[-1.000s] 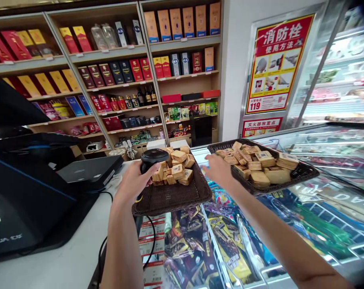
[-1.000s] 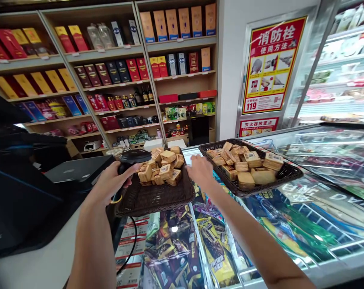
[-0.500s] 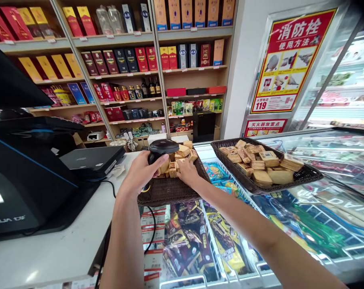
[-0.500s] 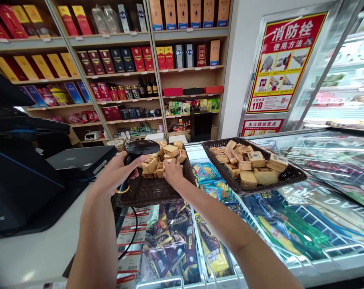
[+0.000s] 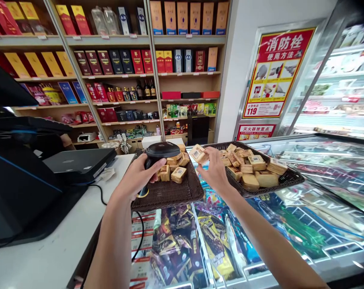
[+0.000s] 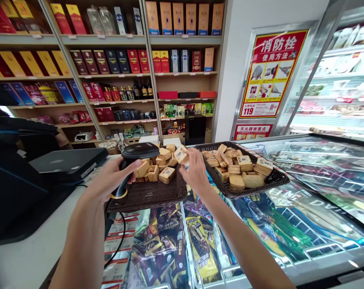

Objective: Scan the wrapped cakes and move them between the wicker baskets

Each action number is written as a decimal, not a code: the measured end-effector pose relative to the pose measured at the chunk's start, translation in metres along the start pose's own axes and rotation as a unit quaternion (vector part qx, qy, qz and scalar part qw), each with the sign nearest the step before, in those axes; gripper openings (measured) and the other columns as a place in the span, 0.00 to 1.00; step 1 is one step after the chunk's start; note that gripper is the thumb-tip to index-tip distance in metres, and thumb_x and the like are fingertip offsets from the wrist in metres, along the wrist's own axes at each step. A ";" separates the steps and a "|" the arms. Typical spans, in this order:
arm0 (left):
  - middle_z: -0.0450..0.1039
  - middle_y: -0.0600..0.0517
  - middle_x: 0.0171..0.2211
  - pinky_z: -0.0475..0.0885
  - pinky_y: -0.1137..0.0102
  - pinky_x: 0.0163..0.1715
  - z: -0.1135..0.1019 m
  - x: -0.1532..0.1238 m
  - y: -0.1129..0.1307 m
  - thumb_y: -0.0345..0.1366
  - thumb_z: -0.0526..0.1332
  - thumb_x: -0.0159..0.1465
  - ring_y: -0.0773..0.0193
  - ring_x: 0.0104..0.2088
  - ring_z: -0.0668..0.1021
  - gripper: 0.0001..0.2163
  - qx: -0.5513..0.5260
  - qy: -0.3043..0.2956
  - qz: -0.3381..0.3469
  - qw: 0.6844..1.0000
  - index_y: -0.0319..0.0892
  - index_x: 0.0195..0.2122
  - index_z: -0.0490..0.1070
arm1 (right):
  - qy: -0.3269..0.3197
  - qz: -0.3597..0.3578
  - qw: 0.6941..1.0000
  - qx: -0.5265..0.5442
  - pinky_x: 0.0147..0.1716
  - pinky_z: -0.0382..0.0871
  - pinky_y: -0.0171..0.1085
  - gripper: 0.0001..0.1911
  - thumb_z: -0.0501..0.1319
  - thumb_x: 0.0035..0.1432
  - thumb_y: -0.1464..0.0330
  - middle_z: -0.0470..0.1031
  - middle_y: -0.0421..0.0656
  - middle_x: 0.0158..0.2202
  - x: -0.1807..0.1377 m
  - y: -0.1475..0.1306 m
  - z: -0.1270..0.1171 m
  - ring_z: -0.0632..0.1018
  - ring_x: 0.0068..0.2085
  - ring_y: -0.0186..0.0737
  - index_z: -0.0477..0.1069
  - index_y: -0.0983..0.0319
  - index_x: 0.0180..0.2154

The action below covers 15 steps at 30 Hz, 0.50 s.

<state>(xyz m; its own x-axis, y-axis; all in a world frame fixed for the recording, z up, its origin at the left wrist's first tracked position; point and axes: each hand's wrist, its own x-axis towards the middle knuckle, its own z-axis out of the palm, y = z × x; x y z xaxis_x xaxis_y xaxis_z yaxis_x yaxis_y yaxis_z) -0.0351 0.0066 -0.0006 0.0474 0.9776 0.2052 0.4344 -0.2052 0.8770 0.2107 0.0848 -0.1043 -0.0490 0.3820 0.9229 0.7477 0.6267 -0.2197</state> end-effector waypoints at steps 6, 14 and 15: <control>0.68 0.57 0.20 0.61 0.74 0.19 0.013 0.003 0.001 0.57 0.67 0.57 0.69 0.20 0.70 0.22 -0.046 -0.027 -0.010 0.999 0.42 0.34 0.66 | 0.012 -0.054 0.998 0.006 0.53 0.70 0.53 0.25 0.60 0.51 0.76 0.66 0.53 0.50 0.008 0.008 -0.009 0.71 0.54 0.54 0.58 0.59 0.50; 0.67 0.58 0.21 0.61 0.75 0.20 0.015 -0.001 0.006 0.56 0.66 0.59 0.70 0.20 0.69 0.21 -0.035 -0.036 0.014 0.999 0.42 0.34 0.66 | 0.002 -0.056 0.998 0.004 0.55 0.70 0.53 0.24 0.60 0.51 0.77 0.66 0.53 0.51 0.007 0.004 -0.011 0.71 0.55 0.54 0.60 0.59 0.50; 0.67 0.58 0.21 0.60 0.75 0.20 0.015 -0.002 0.006 0.56 0.65 0.59 0.70 0.20 0.69 0.21 -0.033 -0.039 0.019 0.999 0.42 0.34 0.66 | -0.001 -0.056 0.998 0.002 0.54 0.70 0.53 0.24 0.60 0.51 0.77 0.66 0.53 0.51 0.007 0.003 -0.011 0.71 0.55 0.54 0.60 0.59 0.50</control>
<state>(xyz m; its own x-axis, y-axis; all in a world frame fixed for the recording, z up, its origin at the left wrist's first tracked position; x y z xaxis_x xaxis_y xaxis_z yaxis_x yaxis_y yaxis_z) -0.0191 0.0044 -0.0021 0.1339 0.9694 0.2058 0.3707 -0.2417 0.8968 0.2202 0.0816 -0.0952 -0.1328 0.3114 0.9410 0.7351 0.6677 -0.1172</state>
